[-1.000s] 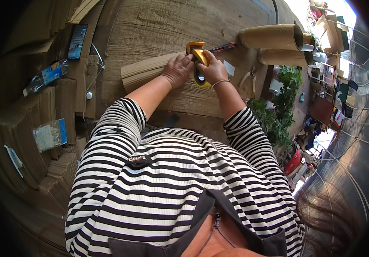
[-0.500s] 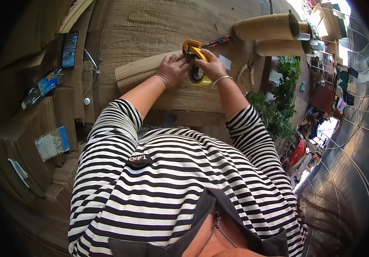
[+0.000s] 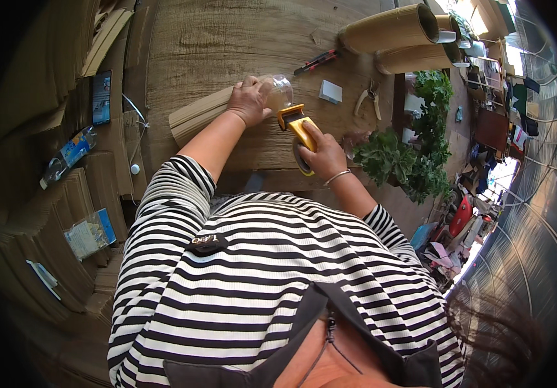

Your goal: The person rolls flat cardboard sheets into cylindrical tubes and secures the seams with clear tape. They then place a small potted plant inside one of the tubes and continue assembling additional tubes on a wooden workbench.

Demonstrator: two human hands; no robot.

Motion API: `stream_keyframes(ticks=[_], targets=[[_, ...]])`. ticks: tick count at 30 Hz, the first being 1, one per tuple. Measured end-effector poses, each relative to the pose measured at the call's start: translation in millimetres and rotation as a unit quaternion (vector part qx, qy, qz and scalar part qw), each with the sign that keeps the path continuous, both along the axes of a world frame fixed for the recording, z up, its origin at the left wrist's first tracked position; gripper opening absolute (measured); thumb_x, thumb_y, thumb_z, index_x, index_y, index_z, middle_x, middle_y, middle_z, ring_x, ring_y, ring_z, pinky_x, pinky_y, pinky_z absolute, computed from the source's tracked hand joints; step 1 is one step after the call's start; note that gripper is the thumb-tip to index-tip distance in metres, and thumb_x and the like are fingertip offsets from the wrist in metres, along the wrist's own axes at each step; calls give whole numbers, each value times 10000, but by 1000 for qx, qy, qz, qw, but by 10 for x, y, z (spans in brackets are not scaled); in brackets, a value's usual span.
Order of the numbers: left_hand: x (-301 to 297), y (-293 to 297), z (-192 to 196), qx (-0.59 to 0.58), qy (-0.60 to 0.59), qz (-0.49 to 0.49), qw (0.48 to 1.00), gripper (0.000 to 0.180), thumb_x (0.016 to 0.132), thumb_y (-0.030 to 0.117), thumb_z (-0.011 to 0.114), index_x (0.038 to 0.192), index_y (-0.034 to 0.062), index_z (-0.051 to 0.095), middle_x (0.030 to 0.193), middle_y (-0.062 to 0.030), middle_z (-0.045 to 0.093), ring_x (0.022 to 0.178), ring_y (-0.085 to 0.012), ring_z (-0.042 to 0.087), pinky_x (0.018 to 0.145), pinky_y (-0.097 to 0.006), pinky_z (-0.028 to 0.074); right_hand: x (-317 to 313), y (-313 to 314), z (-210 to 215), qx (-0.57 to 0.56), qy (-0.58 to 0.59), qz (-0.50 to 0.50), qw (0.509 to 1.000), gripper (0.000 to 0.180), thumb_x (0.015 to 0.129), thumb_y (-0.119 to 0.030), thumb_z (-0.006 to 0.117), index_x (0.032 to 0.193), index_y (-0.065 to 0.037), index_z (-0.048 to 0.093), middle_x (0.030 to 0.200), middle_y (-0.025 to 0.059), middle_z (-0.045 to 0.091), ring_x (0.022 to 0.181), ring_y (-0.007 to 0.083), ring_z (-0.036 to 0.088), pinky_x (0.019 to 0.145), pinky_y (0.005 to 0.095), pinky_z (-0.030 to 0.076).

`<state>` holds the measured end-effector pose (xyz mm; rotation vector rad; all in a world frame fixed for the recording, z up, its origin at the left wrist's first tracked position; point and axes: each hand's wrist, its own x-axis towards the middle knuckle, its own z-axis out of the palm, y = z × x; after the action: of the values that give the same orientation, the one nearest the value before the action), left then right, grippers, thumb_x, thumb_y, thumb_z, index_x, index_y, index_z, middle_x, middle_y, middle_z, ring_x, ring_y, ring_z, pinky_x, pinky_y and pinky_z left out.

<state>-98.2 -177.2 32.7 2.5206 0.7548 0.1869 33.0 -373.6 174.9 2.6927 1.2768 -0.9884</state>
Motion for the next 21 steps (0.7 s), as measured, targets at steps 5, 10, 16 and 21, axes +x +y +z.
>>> stream_keyframes(ticks=[5,10,16,21], targets=[[152,-77,36,34,77,-19,996,977,691,389,874,1505,121,405,1536,-75,472,1344,-291,462,1082,-519,401,1,59,-178,-10,-2,0,1000,635,869,-426,726,1471,-320,550,1041,201,655,969,376,677,858,458,549],[371,-101,94,-17,217,-19,976,1104,673,424,877,1563,76,324,1593,-126,389,1454,-315,390,1155,-516,360,-38,-65,-133,-42,17,-12,999,648,867,-423,723,1480,-361,521,1103,201,645,994,378,686,855,465,558],[430,94,291,-106,255,-27,961,1176,649,430,880,1593,83,270,1554,-133,423,1430,-326,434,1115,-517,408,-129,-376,446,-19,25,-26,999,668,859,-391,735,1487,-373,507,1070,187,641,942,375,691,824,460,567],[488,177,292,-102,273,-43,956,1177,637,465,891,1571,90,283,1515,-127,461,1406,-319,467,1111,-471,453,-68,-313,98,-66,24,-5,998,528,873,-352,699,1388,-338,585,1083,184,686,1003,373,703,854,473,571]])
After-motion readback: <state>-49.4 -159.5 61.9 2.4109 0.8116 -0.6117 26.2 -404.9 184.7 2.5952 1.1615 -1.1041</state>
